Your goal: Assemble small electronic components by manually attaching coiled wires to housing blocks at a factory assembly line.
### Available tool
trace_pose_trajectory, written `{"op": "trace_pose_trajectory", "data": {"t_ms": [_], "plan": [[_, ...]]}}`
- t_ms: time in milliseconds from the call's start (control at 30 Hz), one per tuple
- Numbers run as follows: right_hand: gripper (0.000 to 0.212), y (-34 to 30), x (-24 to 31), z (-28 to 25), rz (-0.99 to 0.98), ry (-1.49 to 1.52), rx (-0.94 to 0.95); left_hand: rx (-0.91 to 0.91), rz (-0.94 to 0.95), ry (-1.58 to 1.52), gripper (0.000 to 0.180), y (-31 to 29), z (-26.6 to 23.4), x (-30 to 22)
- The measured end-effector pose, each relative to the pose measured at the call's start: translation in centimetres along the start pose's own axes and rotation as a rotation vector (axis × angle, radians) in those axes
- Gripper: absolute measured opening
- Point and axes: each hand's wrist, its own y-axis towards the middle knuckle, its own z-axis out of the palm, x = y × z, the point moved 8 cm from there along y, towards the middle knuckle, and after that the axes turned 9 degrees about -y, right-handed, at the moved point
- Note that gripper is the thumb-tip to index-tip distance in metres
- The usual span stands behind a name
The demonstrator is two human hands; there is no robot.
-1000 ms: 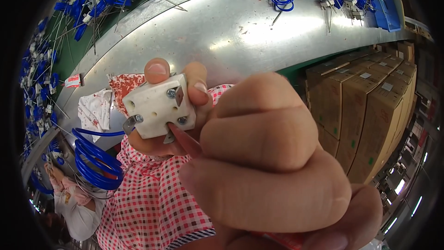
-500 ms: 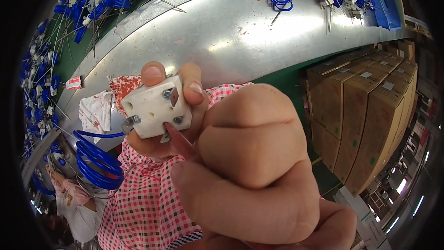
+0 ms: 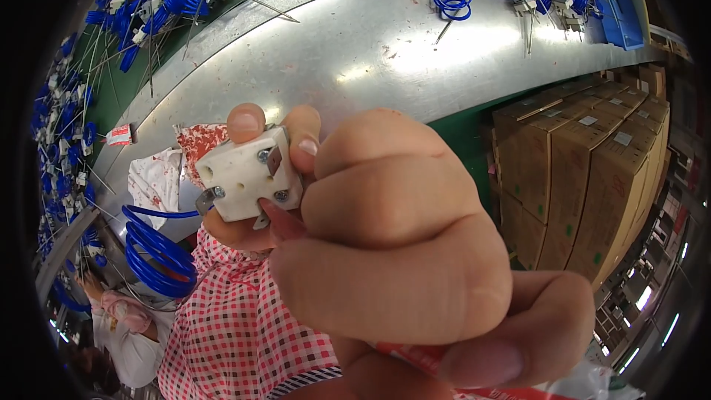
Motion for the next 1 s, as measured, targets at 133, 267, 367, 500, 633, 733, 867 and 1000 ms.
{"op": "trace_pose_trajectory", "data": {"t_ms": [133,267,367,500,633,733,867,1000], "plan": [[0.037,0.2,-0.5,-0.1,0.011,0.047,0.105,-0.045,-0.043,0.069,0.067,-0.4,-0.4,0.2],[0.037,0.0,-0.7,-0.1,0.082,0.01,0.115,-0.011,0.005,0.047,0.068,0.0,-0.2,0.3],[0.037,0.1,-1.3,-0.1,0.108,0.148,0.056,-0.127,-0.142,0.087,0.068,-0.2,0.3,-0.3],[0.037,0.2,-1.4,-0.1,0.155,0.218,0.031,-0.268,-0.36,0.116,0.067,-0.4,0.7,-0.3],[0.036,0.2,-1.3,0.1,0.197,0.227,-0.048,-0.238,-0.343,0.13,0.066,0.2,0.9,-0.3],[0.034,0.6,-1.2,0.6,0.157,0.309,0.028,-0.005,-0.17,0.01,0.065,0.2,0.8,-0.1],[0.034,0.1,-1.2,-0.6,0.061,0.381,-0.165,-0.043,-0.25,-0.027,0.064,0.5,2.1,-0.5],[0.031,0.3,-1.6,0.9,0.219,0.246,0.05,-0.273,-0.372,0.113,0.063,-0.2,1.1,-1.7]]}}
